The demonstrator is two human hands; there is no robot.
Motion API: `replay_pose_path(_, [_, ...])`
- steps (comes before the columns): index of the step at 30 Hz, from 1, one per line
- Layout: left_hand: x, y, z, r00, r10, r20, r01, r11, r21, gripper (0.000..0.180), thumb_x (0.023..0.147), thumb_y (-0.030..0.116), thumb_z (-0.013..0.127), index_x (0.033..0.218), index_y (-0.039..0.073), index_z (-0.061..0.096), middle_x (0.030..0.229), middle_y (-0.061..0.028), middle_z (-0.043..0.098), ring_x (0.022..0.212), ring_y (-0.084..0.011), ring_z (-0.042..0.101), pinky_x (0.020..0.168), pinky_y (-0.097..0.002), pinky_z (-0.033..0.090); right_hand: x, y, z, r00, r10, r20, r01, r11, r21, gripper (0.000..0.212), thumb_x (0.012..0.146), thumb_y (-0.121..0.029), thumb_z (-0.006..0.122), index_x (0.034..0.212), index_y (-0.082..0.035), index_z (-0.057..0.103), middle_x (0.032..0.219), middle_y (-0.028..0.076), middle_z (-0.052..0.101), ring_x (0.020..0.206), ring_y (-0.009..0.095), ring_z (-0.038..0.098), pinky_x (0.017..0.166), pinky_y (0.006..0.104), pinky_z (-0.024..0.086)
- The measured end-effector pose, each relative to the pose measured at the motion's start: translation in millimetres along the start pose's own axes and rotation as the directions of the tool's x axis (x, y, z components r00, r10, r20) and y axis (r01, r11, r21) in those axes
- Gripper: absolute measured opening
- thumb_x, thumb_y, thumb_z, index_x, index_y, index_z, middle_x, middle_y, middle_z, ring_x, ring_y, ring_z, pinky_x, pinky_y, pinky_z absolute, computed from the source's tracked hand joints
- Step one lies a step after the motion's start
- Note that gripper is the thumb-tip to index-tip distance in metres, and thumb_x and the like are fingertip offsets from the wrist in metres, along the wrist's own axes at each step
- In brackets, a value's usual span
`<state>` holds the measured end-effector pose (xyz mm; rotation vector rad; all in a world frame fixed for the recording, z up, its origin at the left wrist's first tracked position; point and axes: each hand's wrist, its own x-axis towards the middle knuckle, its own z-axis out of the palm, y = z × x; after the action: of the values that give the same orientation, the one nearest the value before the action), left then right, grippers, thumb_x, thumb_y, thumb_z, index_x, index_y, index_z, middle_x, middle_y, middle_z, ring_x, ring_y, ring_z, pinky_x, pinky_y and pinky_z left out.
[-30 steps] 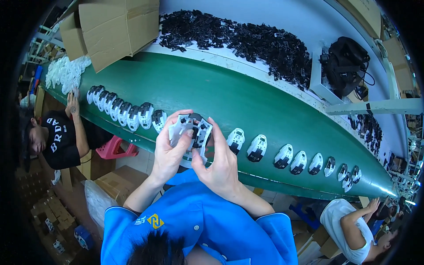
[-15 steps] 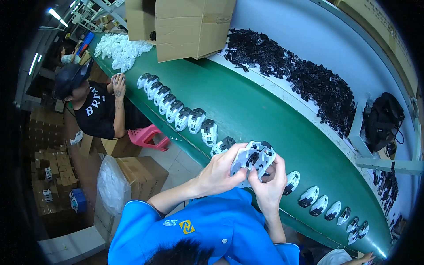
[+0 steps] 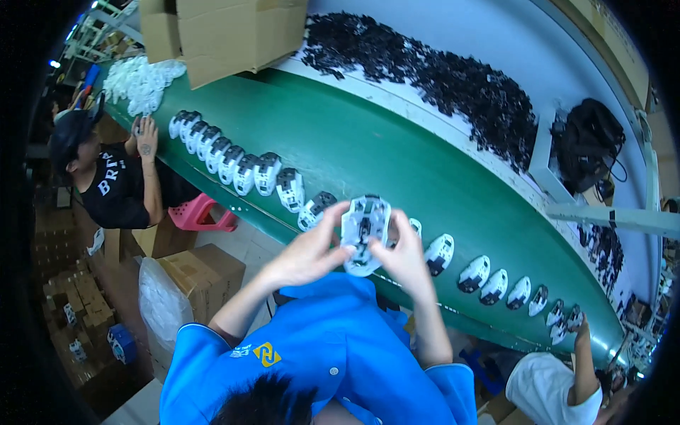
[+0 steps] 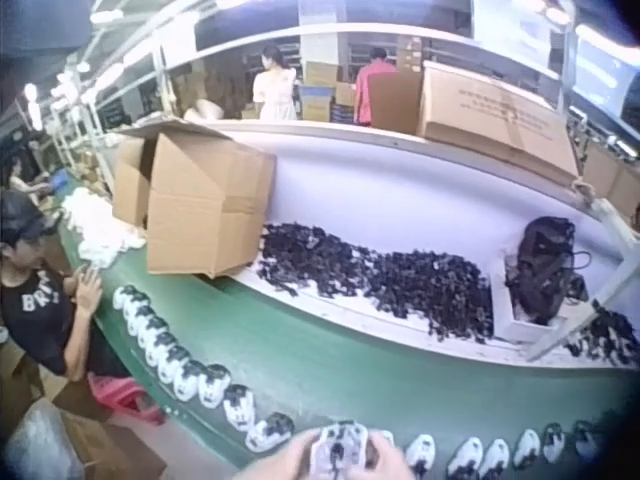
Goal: The person assembles computer mouse shells by fitting black plastic components into white casings by hand and placing them along the conveyor belt. The person then retrieves additional casings from a tray on the floor before continuing to attach components and line up the shells.
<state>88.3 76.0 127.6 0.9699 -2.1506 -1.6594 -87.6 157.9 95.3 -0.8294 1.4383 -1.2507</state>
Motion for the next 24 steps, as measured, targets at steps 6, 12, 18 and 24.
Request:
replay_pose_path(6, [-22.9,-69.0,-73.5,0.823,-0.347,-0.45,0.314,0.938,-0.149,0.05,0.086,0.021,0.061,0.131,0.011,0.044,0.103,-0.0074,0.057,0.084,-0.0142,0.057,0.065,-0.0294,0.052,119.8,71.9,-71.3,0.979,-0.173,-0.112,-0.007,0.515,-0.857,0.033,0.068,-0.004,0.061,0.101,-0.005,0.056,0.094,0.012,0.056,0.092,0.028,0.059,0.074,0.0364,0.051])
replay_pose_path(12, [-33.0,-126.8,-27.2,0.942,-0.095,-0.322,0.272,0.778,0.566,0.051,0.075,0.008,0.067,0.124,0.011,0.051,0.11,-0.0128,0.052,0.1,-0.0305,0.053,0.077,-0.0413,0.051,138.4,124.5,-45.8,0.814,-0.447,0.371,0.416,0.004,-0.909,0.029,0.073,-0.005,0.06,0.101,-0.012,0.056,0.091,0.007,0.051,0.089,0.023,0.054,0.065,0.035,0.048])
replay_pose_path(18, [9.6,-161.3,-32.8,0.974,0.166,0.156,-0.224,0.562,0.796,0.067,0.073,0.002,0.059,0.135,0.021,0.043,0.137,-0.0126,0.042,0.115,-0.0345,0.046,0.09,-0.044,0.043,103.5,111.7,-45.6,0.792,-0.326,0.516,0.555,0.033,-0.831,0.035,0.073,-0.012,0.064,0.107,-0.013,0.057,0.096,0.006,0.054,0.088,0.022,0.055,0.068,0.0344,0.046])
replay_pose_path(24, [53.6,-181.9,-49.2,0.813,0.086,0.575,-0.57,0.312,0.76,0.06,0.079,0.007,0.057,0.133,0.032,0.048,0.149,-0.0043,0.028,0.127,-0.0296,0.036,0.09,-0.0387,0.042,210.1,49.1,-31.3,0.874,-0.474,0.106,0.329,0.417,-0.847,0.022,0.075,-0.013,0.067,0.096,-0.008,0.059,0.096,0.01,0.056,0.093,0.03,0.056,0.075,0.0408,0.05])
